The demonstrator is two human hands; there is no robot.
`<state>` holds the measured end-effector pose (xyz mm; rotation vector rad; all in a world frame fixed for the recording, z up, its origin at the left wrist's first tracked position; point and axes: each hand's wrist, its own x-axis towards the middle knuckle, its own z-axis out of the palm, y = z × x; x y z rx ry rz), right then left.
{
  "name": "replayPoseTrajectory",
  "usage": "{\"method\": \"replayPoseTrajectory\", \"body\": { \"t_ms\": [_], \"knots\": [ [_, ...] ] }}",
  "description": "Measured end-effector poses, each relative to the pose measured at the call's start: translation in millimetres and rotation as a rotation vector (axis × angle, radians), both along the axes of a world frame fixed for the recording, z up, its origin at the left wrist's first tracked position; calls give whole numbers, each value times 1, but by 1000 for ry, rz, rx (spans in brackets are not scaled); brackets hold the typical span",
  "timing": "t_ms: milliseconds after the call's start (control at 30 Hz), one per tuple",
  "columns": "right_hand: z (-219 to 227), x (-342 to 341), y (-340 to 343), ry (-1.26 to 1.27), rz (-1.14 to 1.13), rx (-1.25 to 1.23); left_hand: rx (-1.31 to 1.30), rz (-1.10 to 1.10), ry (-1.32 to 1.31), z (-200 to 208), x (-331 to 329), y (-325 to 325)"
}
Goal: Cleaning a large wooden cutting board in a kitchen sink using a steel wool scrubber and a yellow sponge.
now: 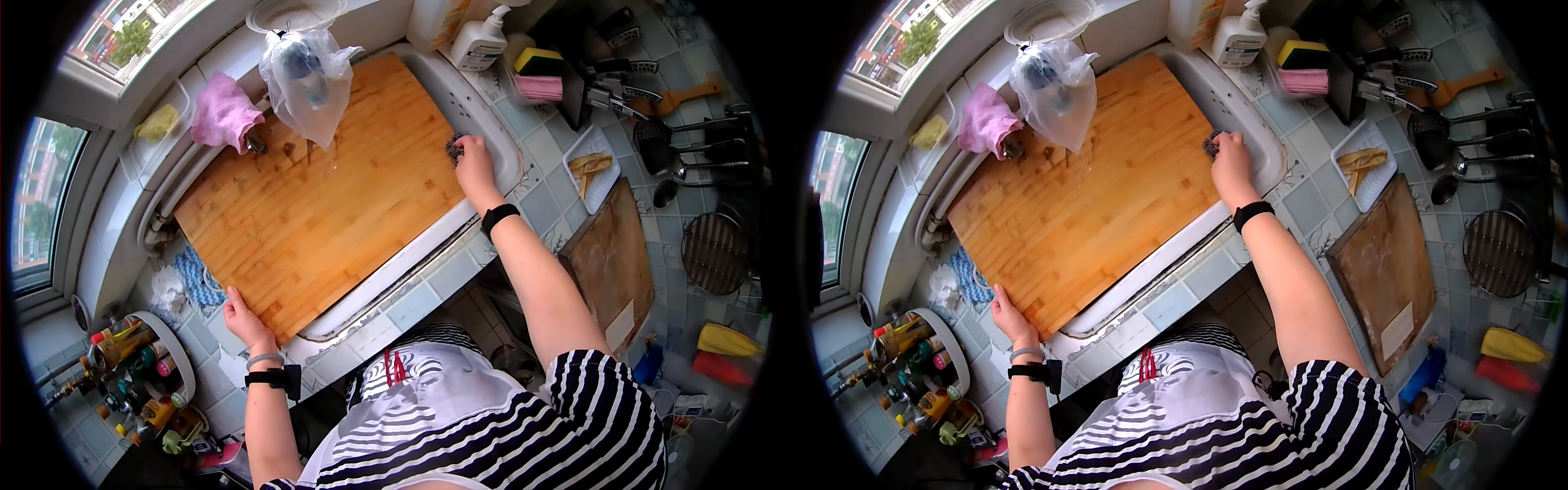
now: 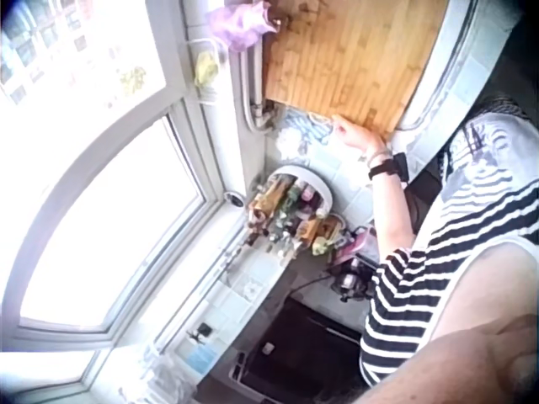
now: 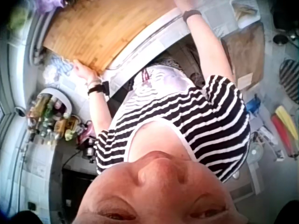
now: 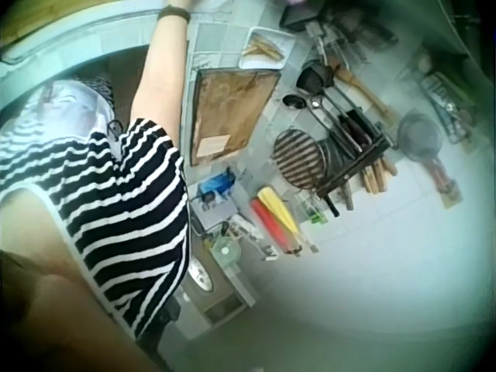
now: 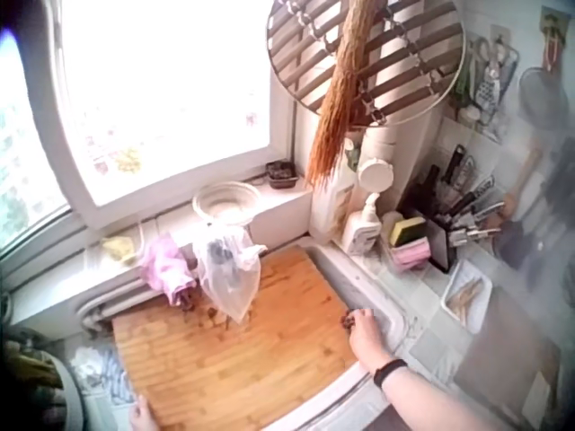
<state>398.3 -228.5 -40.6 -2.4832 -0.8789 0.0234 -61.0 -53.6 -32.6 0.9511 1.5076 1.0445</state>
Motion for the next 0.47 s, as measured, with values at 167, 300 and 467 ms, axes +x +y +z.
{"method": "replayPoseTrajectory", "body": {
  "t_ms": [167,300,467],
  "knots": [
    [10,-62,21,-2,69,-5,5,-3,21,1,1,-1],
    [31,-154,35,160,339,32,15,1,64,1,-3,1],
    [19,-87,5,87,263,-142,2,-1,16,1,-5,1]
  ]
}}
